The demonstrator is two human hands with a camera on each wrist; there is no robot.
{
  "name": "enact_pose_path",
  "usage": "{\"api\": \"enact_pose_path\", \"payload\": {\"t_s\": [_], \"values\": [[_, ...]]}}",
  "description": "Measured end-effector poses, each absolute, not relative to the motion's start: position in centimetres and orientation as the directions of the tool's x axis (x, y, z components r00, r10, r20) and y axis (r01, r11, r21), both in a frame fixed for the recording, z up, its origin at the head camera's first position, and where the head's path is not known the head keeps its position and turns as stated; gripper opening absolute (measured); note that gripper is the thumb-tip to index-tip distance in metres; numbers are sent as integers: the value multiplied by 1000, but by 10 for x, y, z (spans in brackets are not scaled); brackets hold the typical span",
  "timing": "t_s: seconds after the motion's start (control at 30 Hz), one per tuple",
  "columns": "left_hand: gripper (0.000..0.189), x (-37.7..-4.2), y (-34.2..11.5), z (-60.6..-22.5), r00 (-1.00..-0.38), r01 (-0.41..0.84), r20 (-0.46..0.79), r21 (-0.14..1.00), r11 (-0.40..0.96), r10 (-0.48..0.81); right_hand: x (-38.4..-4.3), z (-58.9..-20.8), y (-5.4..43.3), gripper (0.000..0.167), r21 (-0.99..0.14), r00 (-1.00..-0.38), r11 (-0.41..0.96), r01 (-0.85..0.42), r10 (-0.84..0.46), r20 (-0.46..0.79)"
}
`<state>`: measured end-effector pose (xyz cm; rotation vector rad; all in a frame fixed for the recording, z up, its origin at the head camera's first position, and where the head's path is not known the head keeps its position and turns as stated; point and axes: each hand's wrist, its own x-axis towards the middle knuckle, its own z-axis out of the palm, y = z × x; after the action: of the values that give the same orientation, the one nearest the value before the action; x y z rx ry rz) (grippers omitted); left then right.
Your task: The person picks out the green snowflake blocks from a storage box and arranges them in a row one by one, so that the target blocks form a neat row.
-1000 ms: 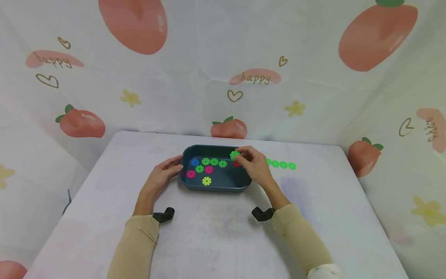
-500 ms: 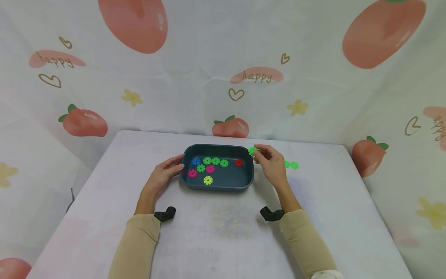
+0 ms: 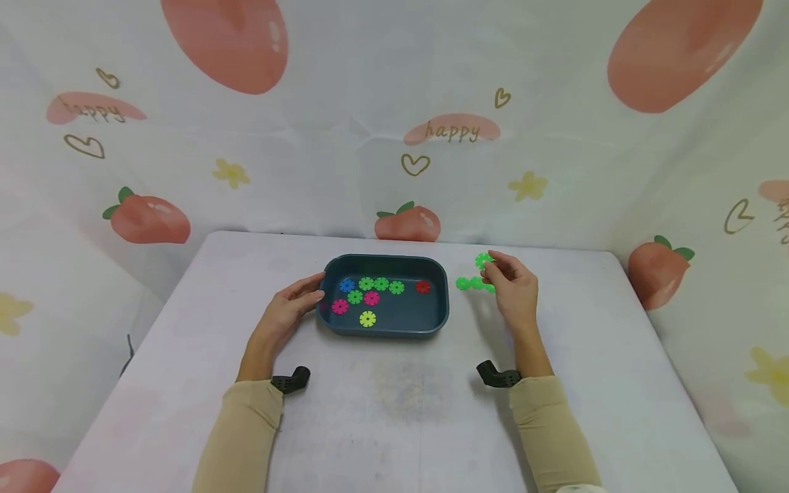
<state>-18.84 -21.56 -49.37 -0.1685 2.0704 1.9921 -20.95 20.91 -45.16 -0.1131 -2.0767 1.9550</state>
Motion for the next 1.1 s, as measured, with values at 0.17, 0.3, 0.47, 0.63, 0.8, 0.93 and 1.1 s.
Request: {"api": "enact_pose_path", "payload": {"t_s": [0.17, 0.3, 0.47, 0.63, 0.8, 0.93, 1.1], "values": [[63, -187, -219, -492, -960, -257, -261, 965, 48, 98, -212, -450, 221, 31, -987, -941, 81, -138, 301, 156], [62, -188, -220, -491, -963, -246, -249, 968, 41, 103, -214, -449, 235, 30, -989, -916, 56, -138, 372, 149], [63, -190, -220, -491, -963, -239, -243, 970, 49, 112, -212, -452, 254, 29, -994, -886, 38, -104, 451, 110], [63, -189, -219, -490, -963, -240, -245, 969, 55, 112, -206, -460, 269, 30, -993, -868, 116, 17, 494, 43], [64, -188, -218, -491, -962, -245, -249, 968, 52, 109, -202, -477, 279, 33, -952, -851, 254, 172, 525, -13], [63, -188, -218, -494, -960, -254, -259, 966, 51, 106, -202, -489, 289, 34, -913, -832, 319, 256, 554, -40], [64, -188, -217, -495, -960, -253, -257, 966, 51, 108, -201, -493, 300, 34, -891, -798, 321, 322, 598, -73]]}}
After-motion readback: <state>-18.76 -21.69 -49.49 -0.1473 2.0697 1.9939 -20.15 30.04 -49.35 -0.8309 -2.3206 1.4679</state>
